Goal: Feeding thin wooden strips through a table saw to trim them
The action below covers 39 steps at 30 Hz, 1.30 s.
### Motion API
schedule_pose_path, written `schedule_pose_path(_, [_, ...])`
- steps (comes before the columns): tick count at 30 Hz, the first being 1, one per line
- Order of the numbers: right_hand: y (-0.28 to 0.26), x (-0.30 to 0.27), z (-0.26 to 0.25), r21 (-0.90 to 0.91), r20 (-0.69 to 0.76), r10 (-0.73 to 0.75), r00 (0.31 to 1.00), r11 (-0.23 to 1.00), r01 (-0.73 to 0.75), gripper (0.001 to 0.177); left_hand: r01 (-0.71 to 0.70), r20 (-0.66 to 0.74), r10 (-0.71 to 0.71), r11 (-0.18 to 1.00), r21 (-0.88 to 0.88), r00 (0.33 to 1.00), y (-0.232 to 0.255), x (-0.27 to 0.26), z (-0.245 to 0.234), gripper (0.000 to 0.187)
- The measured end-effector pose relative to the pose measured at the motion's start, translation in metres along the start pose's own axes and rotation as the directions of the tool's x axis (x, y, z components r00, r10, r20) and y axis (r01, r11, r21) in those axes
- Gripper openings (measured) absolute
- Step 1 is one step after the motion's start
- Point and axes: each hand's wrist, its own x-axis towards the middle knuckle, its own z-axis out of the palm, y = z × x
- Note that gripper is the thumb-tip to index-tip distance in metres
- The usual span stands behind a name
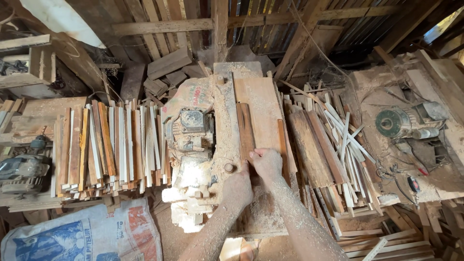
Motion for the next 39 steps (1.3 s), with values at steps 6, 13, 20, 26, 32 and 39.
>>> schedule_pose_path(6, [-0.031, 0.004, -0.008, -0.038, -0.033, -0.026, 0.999, 0.999, 0.025, 0.038, 0.059, -0.087, -0.046, 0.986, 0.154, 0.995, -0.002, 0.056, 0.026, 0.098])
schedule_pose_path(13, [-0.001, -0.091, -0.040, -0.113, 0.119, -0.202, 0.972, 0.970, 0.215, 0.054, -0.035, -0.113, 0.048, 0.992, 0.120, 0.992, 0.013, -0.055, 0.046, 0.094])
schedule_pose_path(20, [0.038, -0.171, -0.090, -0.057, 0.312, -0.086, 0.946, 0.992, 0.109, 0.044, 0.360, 0.382, 0.030, 0.272, -0.892, 0.924, -0.003, -0.155, 0.016, 0.020])
schedule_pose_path(26, [0.008, -0.147, -0.107, 0.056, -0.015, -0.757, 0.653, 0.651, 0.757, 0.022, 0.127, 0.156, 0.157, 0.181, -0.975, 0.975, 0.012, -0.174, -0.058, 0.040])
schedule_pose_path(32, [-0.070, -0.136, -0.152, 0.268, -0.035, -0.286, 0.958, 0.920, 0.285, 0.035, -0.330, -0.267, 0.243, 0.875, -0.354, 0.933, -0.012, -0.117, 0.012, 0.064])
schedule_pose_path(39, [-0.012, -0.127, -0.072, 0.097, 0.145, -0.062, 0.987, 0.994, 0.049, 0.031, -0.026, 0.076, 0.092, 0.788, -0.615, 0.993, -0.015, -0.135, 0.088, 0.078])
